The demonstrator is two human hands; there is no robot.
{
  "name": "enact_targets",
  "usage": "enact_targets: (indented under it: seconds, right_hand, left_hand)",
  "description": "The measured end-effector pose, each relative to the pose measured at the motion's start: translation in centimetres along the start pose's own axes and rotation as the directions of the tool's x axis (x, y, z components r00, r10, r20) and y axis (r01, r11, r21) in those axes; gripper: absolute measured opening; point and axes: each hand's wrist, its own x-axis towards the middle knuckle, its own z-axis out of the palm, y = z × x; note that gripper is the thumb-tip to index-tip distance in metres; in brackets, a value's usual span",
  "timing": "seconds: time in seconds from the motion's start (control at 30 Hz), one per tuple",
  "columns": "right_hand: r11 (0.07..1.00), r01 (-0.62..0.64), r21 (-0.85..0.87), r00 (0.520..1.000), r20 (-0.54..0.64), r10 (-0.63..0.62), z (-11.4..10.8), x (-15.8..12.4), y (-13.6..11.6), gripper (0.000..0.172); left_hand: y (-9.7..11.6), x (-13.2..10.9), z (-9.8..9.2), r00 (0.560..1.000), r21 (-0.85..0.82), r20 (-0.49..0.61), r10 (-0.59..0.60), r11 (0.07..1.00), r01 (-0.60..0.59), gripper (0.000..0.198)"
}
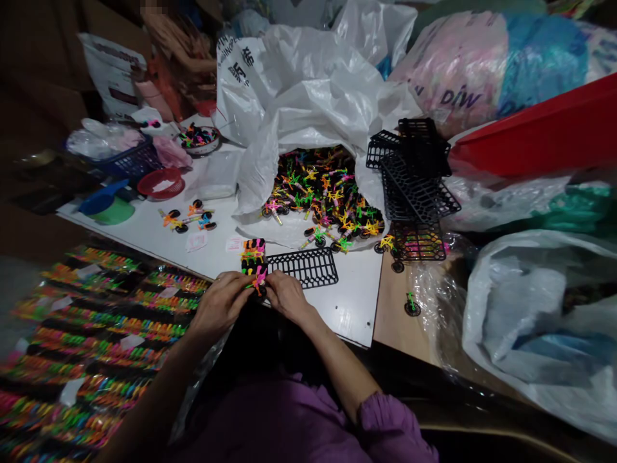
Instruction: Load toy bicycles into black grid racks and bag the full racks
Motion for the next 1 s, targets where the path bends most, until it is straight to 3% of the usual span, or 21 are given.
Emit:
enact_targets:
  seconds: [0.23, 0.43, 0.53, 0.67, 0.77, 0.87, 1.0]
  right_hand:
    - [0.993, 0.049, 0.103, 0.997, -0.062, -0.042, 0.9, -0.3, 1.1, 0.013]
    - [0.952, -0.063, 0.300, 0.980, -0.160, 0.116, 0.5, 0.3, 0.7, 0.012]
    - [0.916, -0.100, 0.389, 0.987, -0.077, 0.140, -1.1, -0.1, -0.1, 0.013]
    - [0.818, -0.178, 0.547, 0.981, 0.164, 0.104, -4.2, -1.6, -1.8, 0.022]
    - [0.826, -0.179, 0.535, 0.969, 0.240, 0.055, -5.9, -2.3, -2.8, 0.022]
    - [0.886, -0.113, 0.449, 0.982, 0.184, 0.032, -6.3, -2.3, -3.1, 0.017]
    - [0.967, -0.062, 0.245, 0.993, 0.115, 0.034, -5.7, -2.5, -2.8, 0.015]
  left_hand:
    - [-0.2, 0.0, 0.4, 1.000, -0.034, -0.031, 0.003, 0.999, -0.004, 0.023]
    - [-0.9, 0.0, 0.6, 0.999, -0.009, -0.038, -0.011, 1.000, 0.011, 0.021]
    - [-0.7, 0.2, -0.2, 0.999, -0.010, -0.030, -0.013, 1.000, 0.013, 0.021]
    - [0.9, 1.2, -2.1, 0.989, -0.107, -0.131, -0.073, 0.993, 0.059, 0.026]
    - [2.6, 2.2, -2.5, 0.990, -0.250, -0.088, -0.108, 0.965, 0.083, 0.027]
    - [3.9, 2.7, -1.8, 0.992, -0.348, -0.048, -0.113, 0.933, 0.090, 0.023]
    - [4.0, 2.5, -0.5, 0.969, -0.441, -0.055, -0.240, 0.877, 0.192, 0.017]
